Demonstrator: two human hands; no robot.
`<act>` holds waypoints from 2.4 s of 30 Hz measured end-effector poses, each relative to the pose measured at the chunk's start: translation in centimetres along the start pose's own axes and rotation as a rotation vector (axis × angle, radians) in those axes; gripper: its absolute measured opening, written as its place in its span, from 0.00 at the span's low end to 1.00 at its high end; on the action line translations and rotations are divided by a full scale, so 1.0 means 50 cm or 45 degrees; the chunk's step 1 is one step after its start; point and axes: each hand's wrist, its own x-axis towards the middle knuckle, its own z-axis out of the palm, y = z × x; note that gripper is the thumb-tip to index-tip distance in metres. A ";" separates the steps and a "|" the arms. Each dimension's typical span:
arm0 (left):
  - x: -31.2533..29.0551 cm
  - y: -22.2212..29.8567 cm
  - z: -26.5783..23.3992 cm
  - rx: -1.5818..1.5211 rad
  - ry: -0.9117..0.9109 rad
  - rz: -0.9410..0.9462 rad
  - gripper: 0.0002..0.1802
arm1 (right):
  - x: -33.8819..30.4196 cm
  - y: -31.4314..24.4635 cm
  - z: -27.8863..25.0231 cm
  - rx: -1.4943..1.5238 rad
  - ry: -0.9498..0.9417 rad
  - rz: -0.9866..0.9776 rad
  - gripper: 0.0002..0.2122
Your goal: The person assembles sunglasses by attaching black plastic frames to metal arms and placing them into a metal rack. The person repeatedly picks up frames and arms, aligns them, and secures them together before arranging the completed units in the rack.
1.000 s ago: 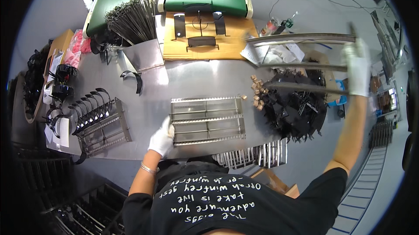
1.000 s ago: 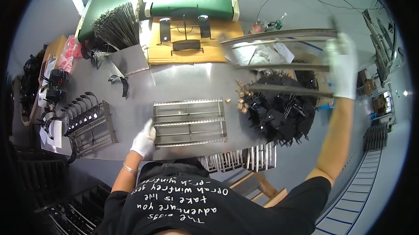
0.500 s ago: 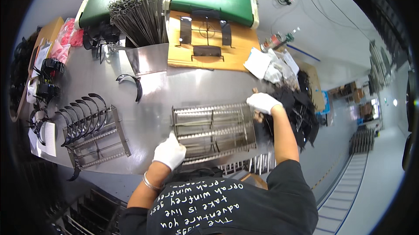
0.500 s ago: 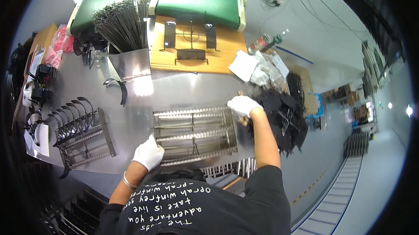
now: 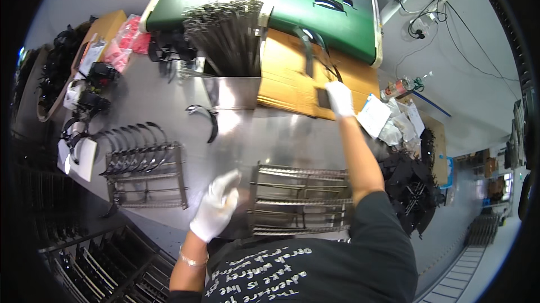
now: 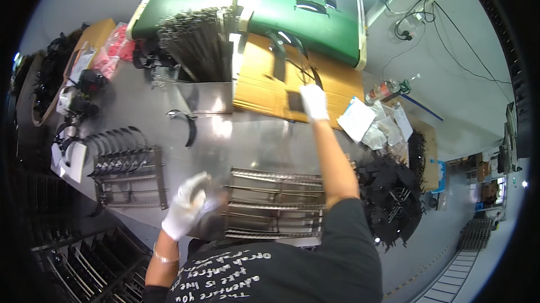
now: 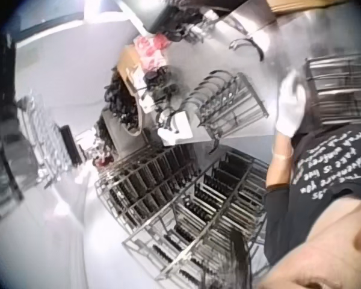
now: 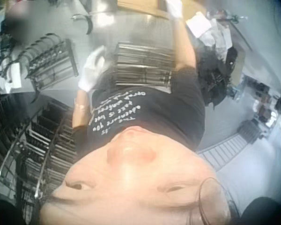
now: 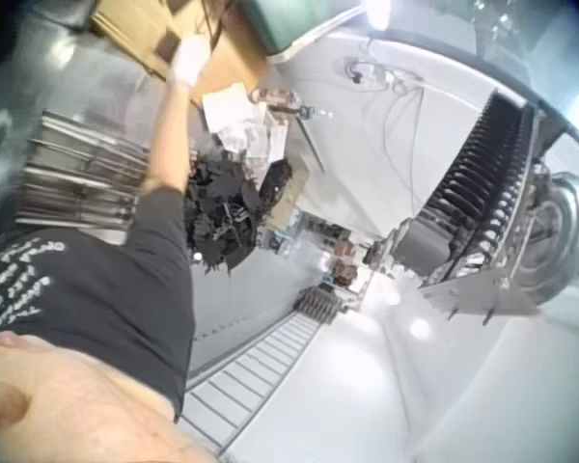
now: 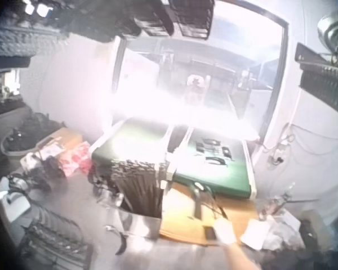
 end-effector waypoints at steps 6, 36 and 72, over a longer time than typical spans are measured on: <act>0.200 0.117 0.120 -0.631 0.055 0.286 0.41 | -0.263 -0.496 -0.368 0.684 0.115 -0.297 0.09; -0.084 0.077 -0.224 -0.889 0.420 0.325 0.38 | -0.489 -0.501 -0.218 2.014 -0.562 1.076 0.25; -0.074 0.120 -0.138 -0.657 0.347 0.451 0.31 | -0.414 -0.615 -0.313 0.404 -0.521 0.266 0.32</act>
